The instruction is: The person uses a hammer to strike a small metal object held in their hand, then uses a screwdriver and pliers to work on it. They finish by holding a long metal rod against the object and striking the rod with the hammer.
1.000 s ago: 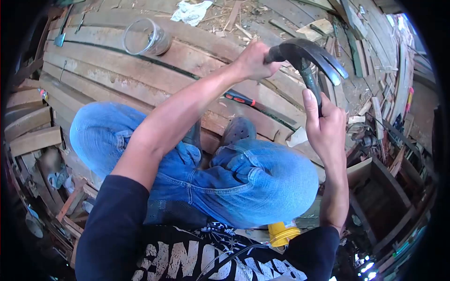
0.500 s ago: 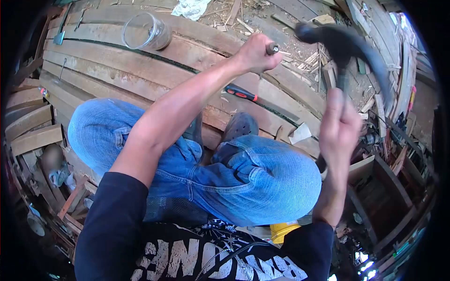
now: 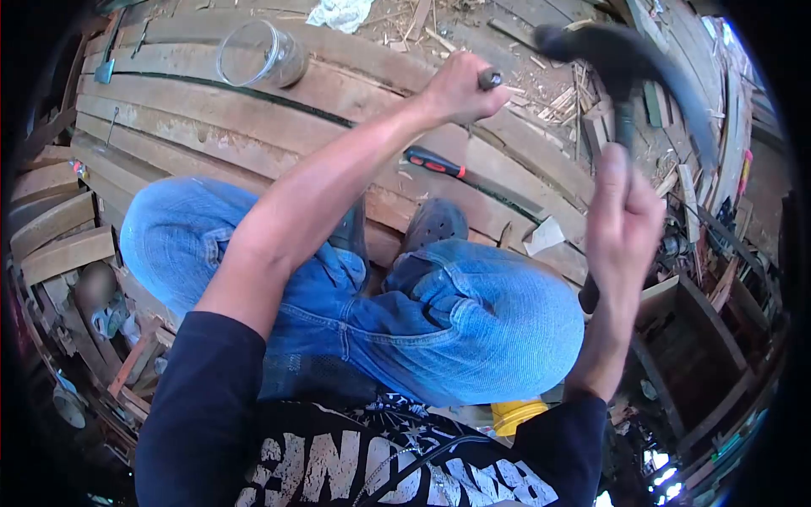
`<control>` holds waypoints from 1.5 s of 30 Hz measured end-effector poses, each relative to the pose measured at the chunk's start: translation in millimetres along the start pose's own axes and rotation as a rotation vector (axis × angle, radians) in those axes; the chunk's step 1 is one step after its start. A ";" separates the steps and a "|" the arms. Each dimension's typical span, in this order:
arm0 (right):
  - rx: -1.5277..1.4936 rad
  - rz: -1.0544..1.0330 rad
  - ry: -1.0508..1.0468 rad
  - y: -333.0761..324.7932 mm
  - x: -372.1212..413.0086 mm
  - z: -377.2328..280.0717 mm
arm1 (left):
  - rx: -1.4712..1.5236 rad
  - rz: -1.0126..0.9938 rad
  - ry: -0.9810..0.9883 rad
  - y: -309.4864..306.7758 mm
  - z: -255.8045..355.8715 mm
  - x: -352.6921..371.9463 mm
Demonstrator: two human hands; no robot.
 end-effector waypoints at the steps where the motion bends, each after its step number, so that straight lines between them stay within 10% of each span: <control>1: -0.060 -0.010 0.021 -5.3 0.1 4.1 | 0.067 -0.034 -0.096 0.5 -2.8 3.0; 14: 0.404 -0.004 -0.146 20.0 -8.1 21.0 | 0.025 0.018 0.046 0.5 2.6 1.0; 20: -0.114 -0.054 -0.004 -4.1 0.3 20.0 | 0.046 -0.023 -0.056 1.1 -0.6 1.4; 23: 0.413 -0.049 -0.022 18.6 -3.8 18.4 | 0.047 0.018 -0.020 -0.7 6.8 -0.5; 30: -0.176 -0.044 0.006 -1.8 1.3 19.4 | 0.034 -0.034 -0.072 2.4 0.2 4.0; 33: 0.327 -0.029 -0.090 20.8 -7.0 20.6 | 0.019 0.084 0.076 1.1 8.6 -1.1; 45: 0.138 -0.038 -0.077 8.2 -8.4 15.8 | 0.024 -0.031 -0.042 -3.1 1.8 3.1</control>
Point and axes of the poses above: each hand's wrist, its own x-axis away from the middle knuckle, its own y-axis out of the palm, z = x × y, the point moved 3 cm from there along -x, towards the middle knuckle, and after that the axes turned 14 degrees about y, right-handed, at the moved point
